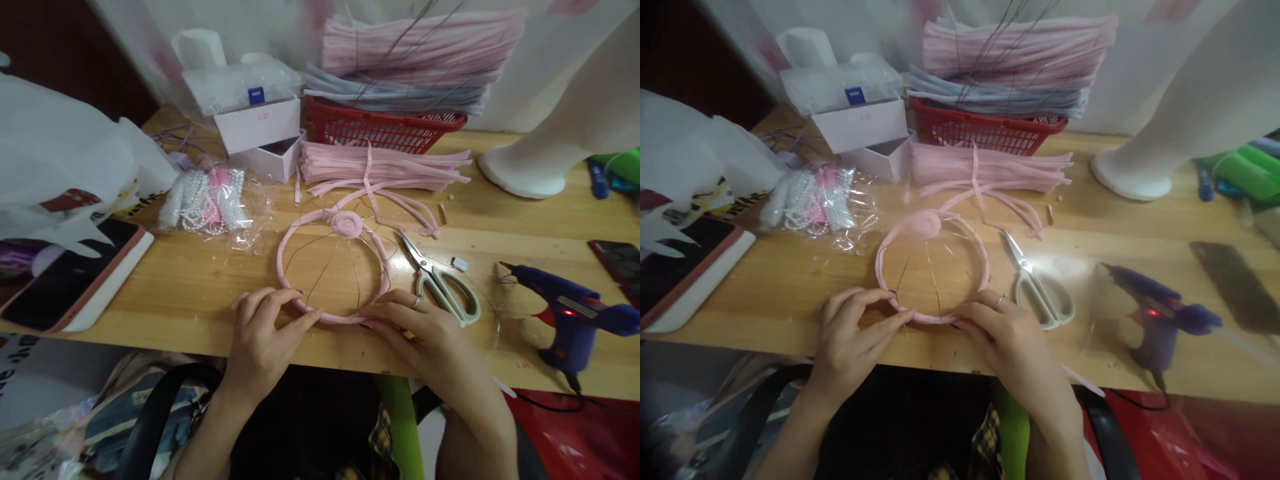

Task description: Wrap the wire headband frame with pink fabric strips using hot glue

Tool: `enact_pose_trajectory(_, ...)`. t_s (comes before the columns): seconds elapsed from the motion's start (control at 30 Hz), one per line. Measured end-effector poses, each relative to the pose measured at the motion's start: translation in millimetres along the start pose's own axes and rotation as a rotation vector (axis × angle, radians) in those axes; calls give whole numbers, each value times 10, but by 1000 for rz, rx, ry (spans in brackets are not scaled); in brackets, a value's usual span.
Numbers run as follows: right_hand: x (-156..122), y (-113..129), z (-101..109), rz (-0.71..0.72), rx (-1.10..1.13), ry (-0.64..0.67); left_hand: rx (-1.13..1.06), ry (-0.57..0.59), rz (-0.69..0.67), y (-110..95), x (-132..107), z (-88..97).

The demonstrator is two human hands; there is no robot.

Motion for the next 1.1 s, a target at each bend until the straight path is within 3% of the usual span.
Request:
enact_pose_trajectory(0.17,-39,-156,170,-14,-122,-5,-1,-6,-5,-10,15,10)
enact_pose_trajectory(0.33,-69,-335,362,22,-275,-156,-14,-4,-23,-1,10,7)
enact_pose_trajectory(0.5,17,-392,325,-52,-492,-256,-17,9,-45,20,-20,-11)
enact_pose_trajectory(0.67,89,-439,226,-150,-390,-247,-27,10,-77,6,-21,-6)
enact_pose_trajectory(0.87,83,-428,169,-145,-320,-255,-79,26,-101,2,-3,-12)
enact_pose_trajectory(1.1,79,-439,132,-226,-54,-214,-90,13,-113,0,-3,-24)
Point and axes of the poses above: each hand's wrist, its own x-axis towards the middle knuckle, its own z-axis out of the back of the hand, y = z × x, the point moved 8 cm from there along x, towards the middle knuckle, and after that the axes turned 12 degrees about -x, right-handed, at the moved point
